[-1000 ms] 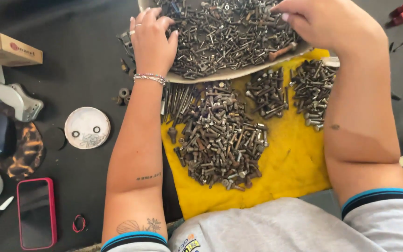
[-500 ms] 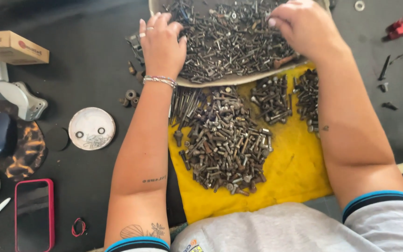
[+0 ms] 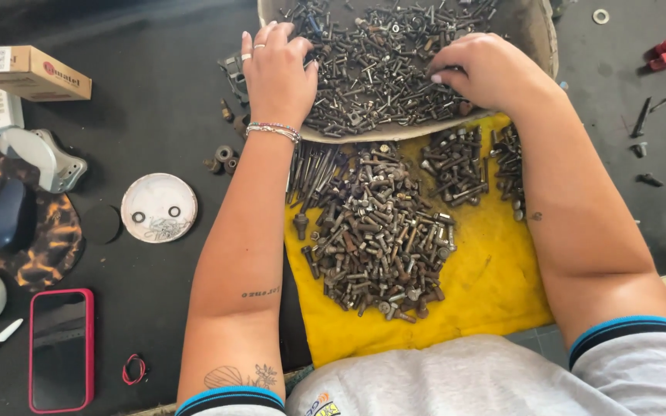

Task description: The person sorts a large pile of mixed metal fasteners by hand, picking individual items from a container and placing them into separate piles on a yellow cloth. The task involves repetitive picking and placing of bolts and screws without using tools.

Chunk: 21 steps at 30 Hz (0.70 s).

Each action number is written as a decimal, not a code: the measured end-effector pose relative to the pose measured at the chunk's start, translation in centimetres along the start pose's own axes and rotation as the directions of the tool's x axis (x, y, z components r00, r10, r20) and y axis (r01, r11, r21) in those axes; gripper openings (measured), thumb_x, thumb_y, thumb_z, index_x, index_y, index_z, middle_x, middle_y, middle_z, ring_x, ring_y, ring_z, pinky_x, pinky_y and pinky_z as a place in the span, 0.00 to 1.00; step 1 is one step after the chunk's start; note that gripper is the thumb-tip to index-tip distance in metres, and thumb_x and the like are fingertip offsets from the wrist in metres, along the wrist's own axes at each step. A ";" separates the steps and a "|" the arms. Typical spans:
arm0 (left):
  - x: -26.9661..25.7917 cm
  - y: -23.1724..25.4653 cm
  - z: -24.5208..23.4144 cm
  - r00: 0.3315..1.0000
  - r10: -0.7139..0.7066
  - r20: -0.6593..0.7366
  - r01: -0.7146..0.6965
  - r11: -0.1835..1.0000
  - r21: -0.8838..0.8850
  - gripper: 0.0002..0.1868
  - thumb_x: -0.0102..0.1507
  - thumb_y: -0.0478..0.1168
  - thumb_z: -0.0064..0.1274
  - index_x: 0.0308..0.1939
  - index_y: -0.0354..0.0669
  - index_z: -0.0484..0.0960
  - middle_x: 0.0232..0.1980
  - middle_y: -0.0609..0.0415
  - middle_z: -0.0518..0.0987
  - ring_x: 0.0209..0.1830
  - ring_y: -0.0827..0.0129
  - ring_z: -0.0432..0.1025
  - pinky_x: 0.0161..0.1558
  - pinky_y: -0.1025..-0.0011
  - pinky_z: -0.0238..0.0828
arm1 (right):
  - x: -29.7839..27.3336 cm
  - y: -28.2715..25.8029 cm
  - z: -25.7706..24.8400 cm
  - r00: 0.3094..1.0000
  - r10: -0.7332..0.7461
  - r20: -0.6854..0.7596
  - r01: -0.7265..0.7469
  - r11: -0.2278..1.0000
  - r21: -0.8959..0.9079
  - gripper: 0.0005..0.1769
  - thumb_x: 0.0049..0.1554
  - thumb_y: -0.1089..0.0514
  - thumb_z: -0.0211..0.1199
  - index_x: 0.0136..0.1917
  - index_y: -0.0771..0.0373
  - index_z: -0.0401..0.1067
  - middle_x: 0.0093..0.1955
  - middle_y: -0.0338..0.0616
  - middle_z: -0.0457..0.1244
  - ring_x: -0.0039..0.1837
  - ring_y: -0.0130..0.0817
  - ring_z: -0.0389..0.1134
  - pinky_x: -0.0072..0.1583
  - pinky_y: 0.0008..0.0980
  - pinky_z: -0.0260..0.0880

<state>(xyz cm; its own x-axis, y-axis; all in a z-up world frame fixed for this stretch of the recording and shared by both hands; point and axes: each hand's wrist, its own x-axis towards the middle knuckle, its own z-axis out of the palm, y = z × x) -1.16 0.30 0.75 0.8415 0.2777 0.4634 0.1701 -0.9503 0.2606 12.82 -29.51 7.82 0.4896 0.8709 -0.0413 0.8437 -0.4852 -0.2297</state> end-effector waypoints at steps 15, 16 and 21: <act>0.0 -0.1 0.2 1.000 0.012 -0.014 -0.012 1.000 -0.004 0.09 0.62 0.43 0.65 0.45 0.50 0.90 0.61 0.48 0.78 0.68 0.52 0.64 0.72 0.40 0.46 | 0.2 -1.5 -0.4 0.949 0.226 0.221 -0.216 0.974 -0.070 0.21 0.68 0.52 0.56 0.71 0.62 0.67 0.66 0.55 0.61 0.66 0.59 0.63 0.62 0.56 0.64; 0.0 -0.2 0.3 1.000 0.011 -0.014 -0.011 1.000 -0.004 0.09 0.62 0.43 0.65 0.45 0.50 0.90 0.61 0.48 0.78 0.68 0.52 0.64 0.72 0.40 0.46 | 0.2 -1.3 -0.1 0.949 0.226 0.222 -0.215 0.974 -0.069 0.21 0.68 0.52 0.56 0.71 0.62 0.67 0.66 0.55 0.61 0.66 0.59 0.63 0.62 0.56 0.64; 0.0 -0.4 0.6 0.999 0.021 -0.043 -0.021 1.000 0.005 0.09 0.61 0.44 0.66 0.44 0.51 0.90 0.60 0.49 0.78 0.68 0.52 0.65 0.71 0.39 0.48 | 0.1 -1.1 -0.1 0.965 0.189 0.179 -0.174 0.980 -0.094 0.23 0.66 0.55 0.59 0.74 0.59 0.67 0.65 0.53 0.63 0.64 0.60 0.65 0.59 0.58 0.66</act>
<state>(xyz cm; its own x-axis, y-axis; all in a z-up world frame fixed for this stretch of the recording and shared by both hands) -0.89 0.57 0.13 0.8224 0.2632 0.5044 0.1548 -0.9566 0.2468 11.92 -28.91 8.12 0.5928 0.7631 -0.2575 0.7623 -0.6348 -0.1261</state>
